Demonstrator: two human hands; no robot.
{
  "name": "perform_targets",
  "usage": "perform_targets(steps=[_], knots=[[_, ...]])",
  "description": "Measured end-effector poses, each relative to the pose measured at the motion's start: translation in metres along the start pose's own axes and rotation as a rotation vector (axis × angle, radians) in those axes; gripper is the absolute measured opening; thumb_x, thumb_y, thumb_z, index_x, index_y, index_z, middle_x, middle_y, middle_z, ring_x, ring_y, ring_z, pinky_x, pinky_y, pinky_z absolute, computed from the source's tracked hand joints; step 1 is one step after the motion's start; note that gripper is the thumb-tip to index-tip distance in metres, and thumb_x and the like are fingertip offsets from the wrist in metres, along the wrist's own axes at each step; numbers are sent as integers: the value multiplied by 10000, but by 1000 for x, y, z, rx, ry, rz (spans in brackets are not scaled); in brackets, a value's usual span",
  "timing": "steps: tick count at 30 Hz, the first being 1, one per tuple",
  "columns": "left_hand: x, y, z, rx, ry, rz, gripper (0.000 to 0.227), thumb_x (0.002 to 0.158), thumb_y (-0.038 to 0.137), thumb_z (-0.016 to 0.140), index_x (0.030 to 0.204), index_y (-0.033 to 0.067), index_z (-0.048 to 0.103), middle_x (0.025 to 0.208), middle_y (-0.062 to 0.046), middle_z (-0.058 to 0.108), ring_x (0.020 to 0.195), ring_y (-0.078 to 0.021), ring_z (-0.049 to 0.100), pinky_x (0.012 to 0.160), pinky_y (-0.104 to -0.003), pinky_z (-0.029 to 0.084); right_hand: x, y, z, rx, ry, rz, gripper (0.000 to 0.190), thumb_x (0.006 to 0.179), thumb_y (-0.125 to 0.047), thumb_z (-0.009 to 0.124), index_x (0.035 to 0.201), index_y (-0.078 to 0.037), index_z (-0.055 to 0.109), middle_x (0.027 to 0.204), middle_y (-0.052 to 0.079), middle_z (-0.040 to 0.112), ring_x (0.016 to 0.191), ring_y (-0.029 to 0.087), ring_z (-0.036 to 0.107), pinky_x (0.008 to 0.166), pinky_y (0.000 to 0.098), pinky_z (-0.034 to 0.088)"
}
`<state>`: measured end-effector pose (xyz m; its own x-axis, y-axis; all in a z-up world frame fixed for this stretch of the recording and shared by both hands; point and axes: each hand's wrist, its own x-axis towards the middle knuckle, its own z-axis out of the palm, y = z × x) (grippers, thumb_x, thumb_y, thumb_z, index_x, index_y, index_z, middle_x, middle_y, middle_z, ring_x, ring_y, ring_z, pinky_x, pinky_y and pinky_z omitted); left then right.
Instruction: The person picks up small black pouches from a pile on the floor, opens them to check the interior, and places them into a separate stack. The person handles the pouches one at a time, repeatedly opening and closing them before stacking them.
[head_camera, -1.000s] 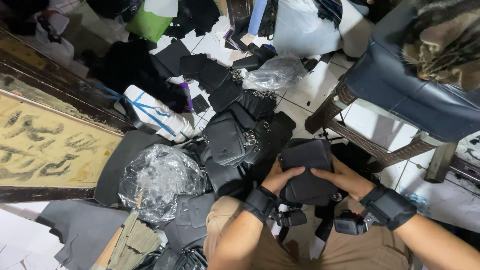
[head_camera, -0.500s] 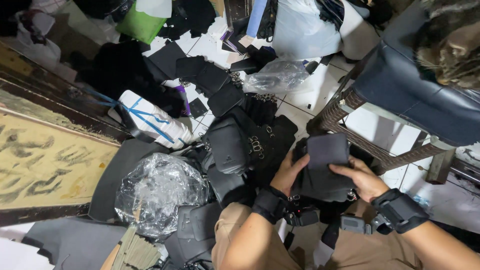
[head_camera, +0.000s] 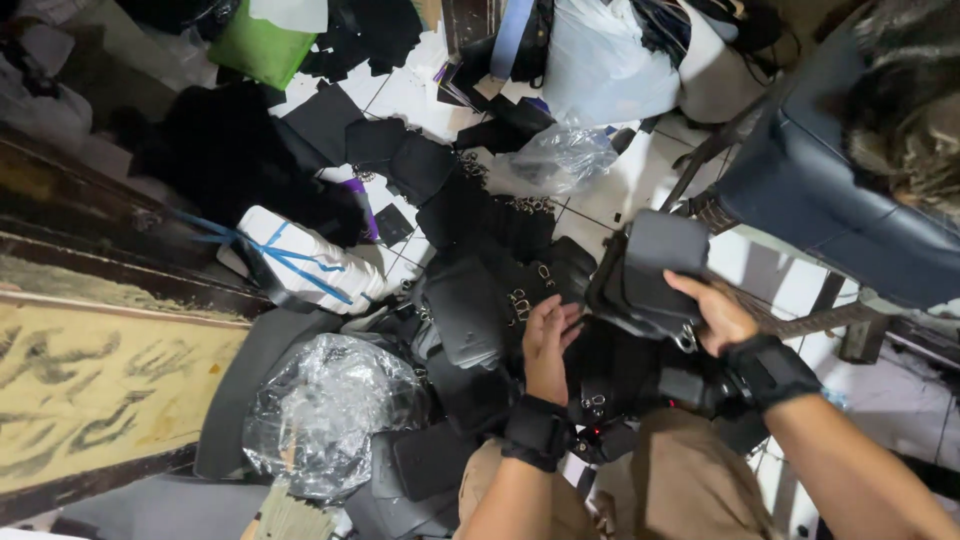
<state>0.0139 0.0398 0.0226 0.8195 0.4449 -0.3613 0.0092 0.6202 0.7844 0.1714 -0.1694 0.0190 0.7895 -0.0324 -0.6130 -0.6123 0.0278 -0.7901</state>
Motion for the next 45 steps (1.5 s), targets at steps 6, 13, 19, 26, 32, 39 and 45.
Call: perform_targets(steps=[6, 13, 19, 26, 32, 39, 45], knots=[[6, 6, -15, -20, -115, 76, 419, 1013, 259, 610, 1362, 32, 573, 1158, -203, 711, 1088, -279, 692, 919, -390, 593, 62, 9, 44, -63, -11, -43, 751, 807, -300, 939, 1371, 42, 579, 1187, 281, 654, 1063, 403, 679, 816, 572, 582], [-12, 41, -29, 67, -49, 58, 435, 989, 190, 550, 1357, -41, 542, 1167, -181, 703, 1032, -226, 659, 910, -333, 545, 161, 38, 51, -143, -258, 117, 478, 956, -383, 648, 1229, 7, 687, 1206, 124, 723, 976, 246, 678, 869, 294, 492], [-14, 43, -20, 69, -78, 15, 471, 895, 66, 521, 1358, -11, 553, 1188, -192, 712, 1052, -251, 673, 904, -334, 529, 232, 42, 64, -427, -5, 12, 663, 850, -440, 746, 1270, 65, 654, 1346, 175, 646, 1162, 305, 619, 949, 366, 489], [-12, 45, -26, 219, -3, 26, 461, 975, 200, 562, 1340, -81, 552, 1143, -194, 713, 1037, -246, 685, 891, -354, 584, 307, 68, 88, -179, 14, -136, 672, 860, -352, 804, 1319, 72, 558, 1205, 151, 687, 1040, 221, 683, 927, 285, 558], [-15, 40, -44, 229, -30, 29, 471, 970, 182, 557, 1358, -84, 529, 1167, -195, 713, 1052, -240, 664, 909, -360, 551, 357, 110, 92, -328, -63, -101, 634, 897, -255, 774, 1410, 13, 517, 1303, 174, 638, 1145, 303, 643, 1003, 384, 522], [-11, 30, -68, 169, -32, 9, 509, 952, 187, 583, 1374, -88, 513, 1182, -208, 707, 1088, -263, 653, 937, -396, 541, 423, 160, 85, -357, -23, -241, 580, 847, -176, 805, 1343, 5, 565, 1266, 150, 672, 1114, 276, 665, 1010, 372, 521], [-8, 32, -65, 163, -14, -7, 524, 955, 216, 581, 1369, -97, 510, 1196, -227, 699, 1087, -277, 651, 937, -398, 533, 395, 156, 88, -466, 80, -196, 653, 881, -472, 785, 1276, 27, 640, 1127, 186, 707, 944, 299, 688, 856, 386, 548]])
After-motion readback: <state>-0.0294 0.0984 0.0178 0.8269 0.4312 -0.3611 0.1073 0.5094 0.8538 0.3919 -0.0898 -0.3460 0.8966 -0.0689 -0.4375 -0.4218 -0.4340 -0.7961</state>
